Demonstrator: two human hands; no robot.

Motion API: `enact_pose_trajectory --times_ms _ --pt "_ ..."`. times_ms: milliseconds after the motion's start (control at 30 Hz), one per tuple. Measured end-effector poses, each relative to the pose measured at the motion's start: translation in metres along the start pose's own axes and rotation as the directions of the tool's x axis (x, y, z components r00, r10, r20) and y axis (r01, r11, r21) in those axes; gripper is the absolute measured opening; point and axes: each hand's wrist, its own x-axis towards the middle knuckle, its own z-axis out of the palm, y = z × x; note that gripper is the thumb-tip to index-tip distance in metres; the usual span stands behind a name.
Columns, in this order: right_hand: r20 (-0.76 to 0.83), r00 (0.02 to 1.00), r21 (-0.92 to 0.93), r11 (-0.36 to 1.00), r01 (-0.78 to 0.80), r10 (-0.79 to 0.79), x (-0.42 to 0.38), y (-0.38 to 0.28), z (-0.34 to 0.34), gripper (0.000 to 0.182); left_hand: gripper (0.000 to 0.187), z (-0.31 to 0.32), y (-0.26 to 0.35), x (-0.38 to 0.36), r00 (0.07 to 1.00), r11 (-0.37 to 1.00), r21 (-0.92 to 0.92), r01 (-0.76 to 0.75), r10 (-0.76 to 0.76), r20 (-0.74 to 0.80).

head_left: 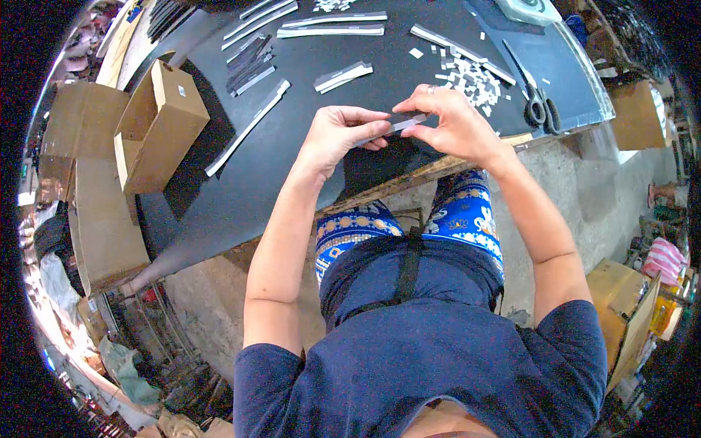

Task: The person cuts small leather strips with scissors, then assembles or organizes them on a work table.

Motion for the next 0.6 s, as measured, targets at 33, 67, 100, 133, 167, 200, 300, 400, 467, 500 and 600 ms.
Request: enact_pose_trajectory --times_ms 33,67,100,133,167,200,300,400,467,500,600 --pt "0.034 0.999 -0.021 1.0 0.013 -0.013 0.0 0.001 -0.001 0.026 0.025 0.0 0.0 0.0 1.0 1.0 0.0 0.001 -0.001 -0.001" --pt "0.035 0.999 -0.02 1.0 0.013 -0.012 0.0 0.001 -0.001 0.026 0.025 0.0 0.001 -0.001 1.0 1.0 0.004 -0.001 0.001 0.007" --pt "0.039 0.999 -0.022 0.999 0.027 -0.027 0.0 0.002 -0.001 0.025 0.025 0.0 0.001 -0.001 1.0 1.0 0.009 -0.003 0.002 0.015" --pt "0.043 0.998 -0.023 0.999 0.041 -0.04 0.0 0.003 -0.001 0.025 0.025 0.0 0.001 -0.001 1.0 1.0 0.008 -0.002 0.002 0.014" --pt "0.043 0.998 -0.023 0.999 0.041 -0.04 0.0 0.002 -0.002 0.025 0.025 0.0 0.001 -0.001 1.0 1.0 0.013 0.0 0.0 0.016" --pt "0.05 0.998 -0.017 0.999 0.041 -0.04 0.0 0.002 -0.003 0.025 0.026 0.0 0.001 -0.001 1.0 1.0 0.018 0.002 -0.002 0.018" --pt "0.08 0.996 -0.007 0.999 0.044 -0.043 0.0 0.006 -0.005 0.026 0.026 0.001 0.0 0.0 1.0 1.0 0.024 0.0 -0.001 0.028" --pt "0.089 0.994 -0.024 0.998 0.061 -0.058 -0.004 0.01 -0.011 0.03 0.027 0.006 0.001 0.002 1.0 0.999 0.038 0.002 -0.003 0.018" --pt "-0.063 0.995 -0.028 0.997 0.077 -0.079 -0.009 0.007 -0.019 0.033 0.026 0.008 -0.002 0.005 0.999 1.0 0.027 0.005 -0.006 0.036" --pt "-0.116 0.993 -0.098 0.995 -0.005 -0.006 -0.014 0.011 -0.029 0.033 0.026 0.008 -0.002 0.006 1.0 1.0 -0.006 0.014 -0.014 0.003" --pt "-0.426 0.887 -0.275 0.909 -0.314 0.177 -0.04 0.028 -0.066 0.027 0.025 0.005 -0.003 0.012 0.999 0.997 -0.077 0.015 -0.018 -0.039"
